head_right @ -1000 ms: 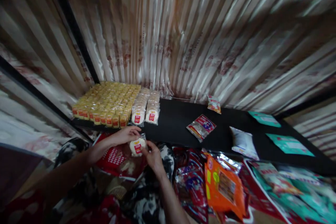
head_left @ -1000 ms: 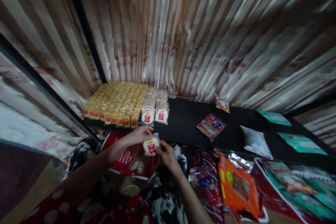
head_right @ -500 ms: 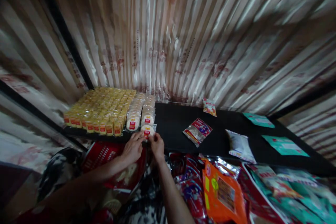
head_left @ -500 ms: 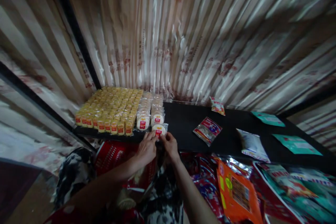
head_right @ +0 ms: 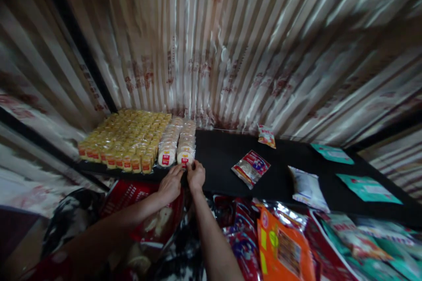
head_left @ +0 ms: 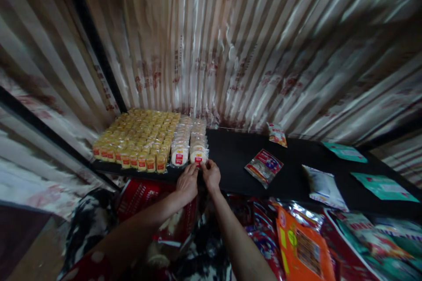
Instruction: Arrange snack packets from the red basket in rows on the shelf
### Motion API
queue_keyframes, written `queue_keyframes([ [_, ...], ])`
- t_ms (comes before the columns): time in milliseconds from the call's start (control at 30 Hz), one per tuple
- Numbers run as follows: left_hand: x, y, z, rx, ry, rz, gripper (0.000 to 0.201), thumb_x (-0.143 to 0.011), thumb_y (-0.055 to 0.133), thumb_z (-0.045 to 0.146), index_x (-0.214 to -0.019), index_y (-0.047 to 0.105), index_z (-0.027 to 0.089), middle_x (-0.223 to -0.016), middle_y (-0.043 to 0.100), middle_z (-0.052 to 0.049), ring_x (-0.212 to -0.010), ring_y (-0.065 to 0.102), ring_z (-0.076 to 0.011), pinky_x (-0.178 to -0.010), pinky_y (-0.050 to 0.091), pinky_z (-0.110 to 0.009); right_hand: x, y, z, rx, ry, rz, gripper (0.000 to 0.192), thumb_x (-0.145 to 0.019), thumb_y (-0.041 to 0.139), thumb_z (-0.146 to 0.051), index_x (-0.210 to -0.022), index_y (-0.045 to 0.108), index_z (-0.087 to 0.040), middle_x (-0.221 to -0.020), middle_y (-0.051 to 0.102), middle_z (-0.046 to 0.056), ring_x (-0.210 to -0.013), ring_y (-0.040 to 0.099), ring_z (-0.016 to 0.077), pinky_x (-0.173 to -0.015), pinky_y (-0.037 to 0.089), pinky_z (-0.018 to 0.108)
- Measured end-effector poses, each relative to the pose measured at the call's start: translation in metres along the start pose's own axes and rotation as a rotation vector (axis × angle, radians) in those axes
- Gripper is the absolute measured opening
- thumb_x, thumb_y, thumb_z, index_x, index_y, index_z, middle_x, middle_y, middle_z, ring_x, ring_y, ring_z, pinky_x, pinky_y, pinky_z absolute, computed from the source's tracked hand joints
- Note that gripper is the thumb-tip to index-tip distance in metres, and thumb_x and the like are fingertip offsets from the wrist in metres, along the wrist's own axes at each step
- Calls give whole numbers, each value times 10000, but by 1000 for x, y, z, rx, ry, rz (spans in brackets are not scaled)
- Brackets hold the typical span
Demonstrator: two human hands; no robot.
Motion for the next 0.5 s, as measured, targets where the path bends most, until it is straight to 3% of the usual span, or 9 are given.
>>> queue_keyframes([
  [500, -16, 12, -9, 16, 19, 57, 563, -755, 394, 36, -1316, 439, 47, -1393, 436, -148, -1302, 357, -243, -1082, 333, -376, 2, -3, -6, 17, -26, 90, 415, -783, 504, -396, -1067, 580, -104, -979, 628, 159, -910, 546, 257, -822, 405, 349],
])
Point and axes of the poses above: each hand's wrist, its own x-axis away from the middle knuckle, its own y-axis out of the palm, z = x × y, the point moved 9 cm from there along -x, towards the middle knuckle
